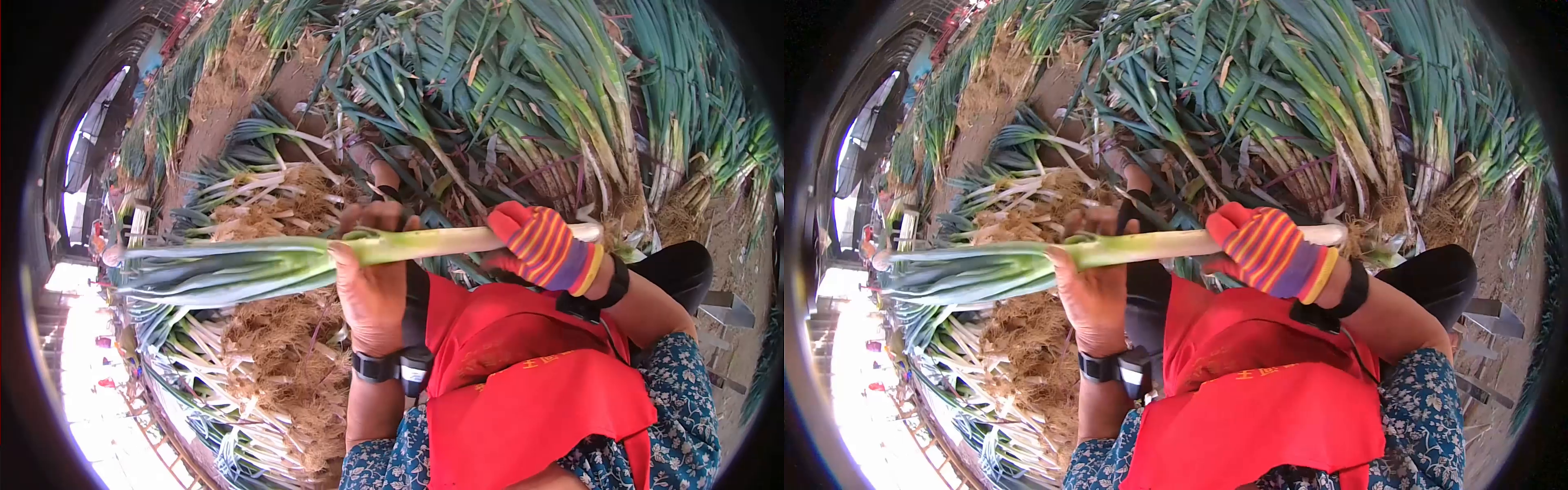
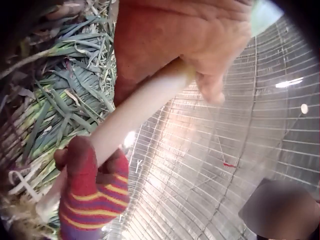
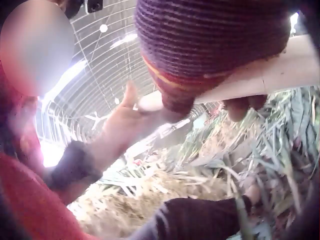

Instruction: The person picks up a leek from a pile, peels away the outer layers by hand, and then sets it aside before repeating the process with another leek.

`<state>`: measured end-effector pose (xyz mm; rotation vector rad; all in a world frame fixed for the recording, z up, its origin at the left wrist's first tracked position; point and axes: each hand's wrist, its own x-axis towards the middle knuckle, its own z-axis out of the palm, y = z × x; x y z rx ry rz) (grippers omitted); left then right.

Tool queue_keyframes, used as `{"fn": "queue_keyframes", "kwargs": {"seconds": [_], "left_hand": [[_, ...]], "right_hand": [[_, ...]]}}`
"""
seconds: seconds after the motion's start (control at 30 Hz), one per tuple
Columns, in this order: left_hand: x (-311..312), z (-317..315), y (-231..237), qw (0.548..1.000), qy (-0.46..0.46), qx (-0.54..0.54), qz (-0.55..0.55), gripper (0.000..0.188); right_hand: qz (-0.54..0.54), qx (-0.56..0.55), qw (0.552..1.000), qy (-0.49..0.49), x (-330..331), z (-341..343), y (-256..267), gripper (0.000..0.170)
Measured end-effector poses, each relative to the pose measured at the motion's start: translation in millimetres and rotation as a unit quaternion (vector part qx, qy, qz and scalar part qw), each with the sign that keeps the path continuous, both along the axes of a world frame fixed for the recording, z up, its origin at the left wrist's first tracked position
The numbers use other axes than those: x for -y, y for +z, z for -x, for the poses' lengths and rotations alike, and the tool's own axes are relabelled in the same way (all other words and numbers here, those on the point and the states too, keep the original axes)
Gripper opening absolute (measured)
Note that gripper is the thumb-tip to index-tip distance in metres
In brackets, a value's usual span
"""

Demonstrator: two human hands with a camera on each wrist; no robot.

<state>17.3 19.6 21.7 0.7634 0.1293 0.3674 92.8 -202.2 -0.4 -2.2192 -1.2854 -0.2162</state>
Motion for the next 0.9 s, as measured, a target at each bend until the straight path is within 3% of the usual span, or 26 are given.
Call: {"fn": "queue_keyframes", "kwargs": {"seconds": [0.07, 0.17, 0.2, 0.27, 0.37, 0.43, 0.53, 0.67, 0.8, 0.9], "left_hand": [[-9, 5, -6, 0.999, -0.011, -0.022, 0.046, 0.056], [-8, 7, -13, 0.998, -0.011, -0.037, 0.050, 0.055], [-7, 6, -13, 0.998, -0.012, -0.037, 0.053, 0.055], [-4, 7, -13, 0.999, -0.029, -0.023, 0.035, 0.058], [-6, 7, -15, 0.998, -0.053, -0.002, 0.024, 0.067], [-6, 8, -10, 0.998, -0.063, -0.003, 0.015, 0.074], [-10, 8, -20, 0.996, -0.081, -0.001, -0.020, 0.088], [-15, 9, -33, 0.993, -0.086, -0.001, -0.079, 0.099], [-14, 13, -40, 0.987, -0.109, 0.000, -0.116, 0.098], [-6, 13, -41, 0.991, -0.102, 0.009, -0.089, 0.095]], "right_hand": [[-0.031, 0.004, 0.999, 0.019, 0, -1, -1, 0.050], [0.078, -0.097, 0.991, 0.057, 3, -3, 10, 0.028], [0.081, -0.097, 0.990, 0.056, 4, -5, 7, 0.028], [0.038, -0.132, 0.988, 0.068, 6, -7, -5, 0.023], [-0.016, -0.098, 0.994, 0.050, 6, -1, -12, 0.016], [-0.035, -0.103, 0.993, 0.044, 5, 0, -15, 0.015], [0.031, -0.053, 0.998, 0.000, 3, 1, -24, 0.012], [0.007, -0.134, 0.991, -0.018, -3, 1, -35, 0.012], [0.004, -0.195, 0.981, 0.021, -7, 0, -59, 0.019], [0.067, -0.181, 0.977, -0.092, -3, -7, -84, 0.021]]}}
